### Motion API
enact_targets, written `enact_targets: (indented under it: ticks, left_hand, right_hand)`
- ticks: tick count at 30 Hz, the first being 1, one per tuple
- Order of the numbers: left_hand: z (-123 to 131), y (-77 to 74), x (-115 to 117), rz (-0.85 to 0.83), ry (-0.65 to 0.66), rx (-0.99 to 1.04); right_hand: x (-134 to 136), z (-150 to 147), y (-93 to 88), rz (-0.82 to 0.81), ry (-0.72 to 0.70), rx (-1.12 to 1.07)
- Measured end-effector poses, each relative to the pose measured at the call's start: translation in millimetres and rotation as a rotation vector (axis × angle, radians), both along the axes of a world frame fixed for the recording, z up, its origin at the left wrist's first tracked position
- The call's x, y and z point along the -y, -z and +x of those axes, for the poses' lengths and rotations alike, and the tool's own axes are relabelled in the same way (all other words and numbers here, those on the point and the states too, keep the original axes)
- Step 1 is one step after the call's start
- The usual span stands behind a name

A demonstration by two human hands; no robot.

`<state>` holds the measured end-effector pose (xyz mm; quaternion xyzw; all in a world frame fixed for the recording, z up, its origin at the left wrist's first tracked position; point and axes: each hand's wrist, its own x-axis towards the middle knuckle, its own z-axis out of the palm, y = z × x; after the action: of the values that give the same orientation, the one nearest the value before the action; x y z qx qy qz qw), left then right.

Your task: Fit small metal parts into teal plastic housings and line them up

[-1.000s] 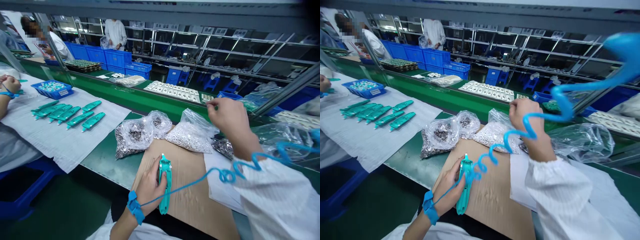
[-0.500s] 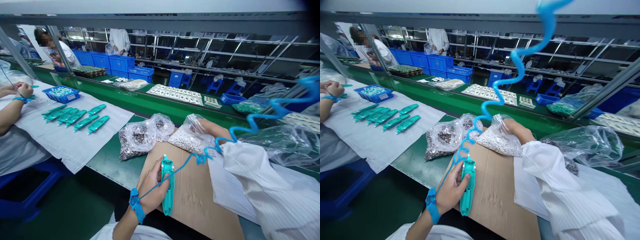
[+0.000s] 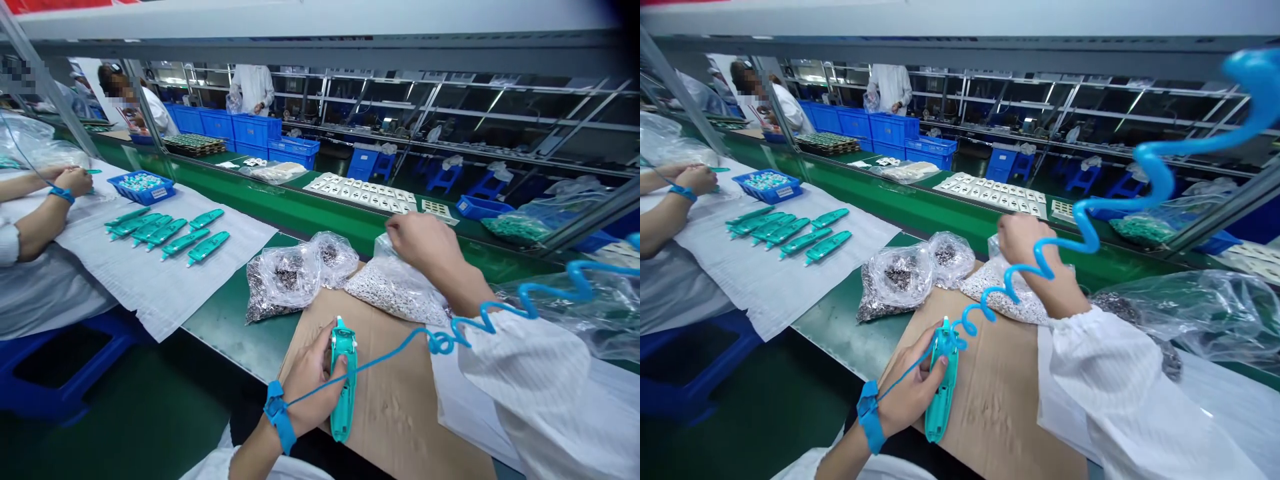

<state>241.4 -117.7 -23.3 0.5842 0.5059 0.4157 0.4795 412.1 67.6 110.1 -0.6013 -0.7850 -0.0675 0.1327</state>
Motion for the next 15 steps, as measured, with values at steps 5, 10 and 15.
enact_targets:
  ticks: [5,10,15]
  left_hand:
    - [-0.8,14.0,-1.3,0.032,-0.016,0.035]
    - [-3.8,23.9,-3.6,0.012,0.021,0.096]
    - [-1.3,25.2,-4.1,-0.006,0.042,0.157]
  right_hand:
    - [29.6,-96.8,16.4,-0.264,-0.478,0.12]
    - [29.3,-144.5,60.3,-0.398,-0.57,0.269]
    - [25.6,-140.6,61.9,-0.385,-0.582,0.33]
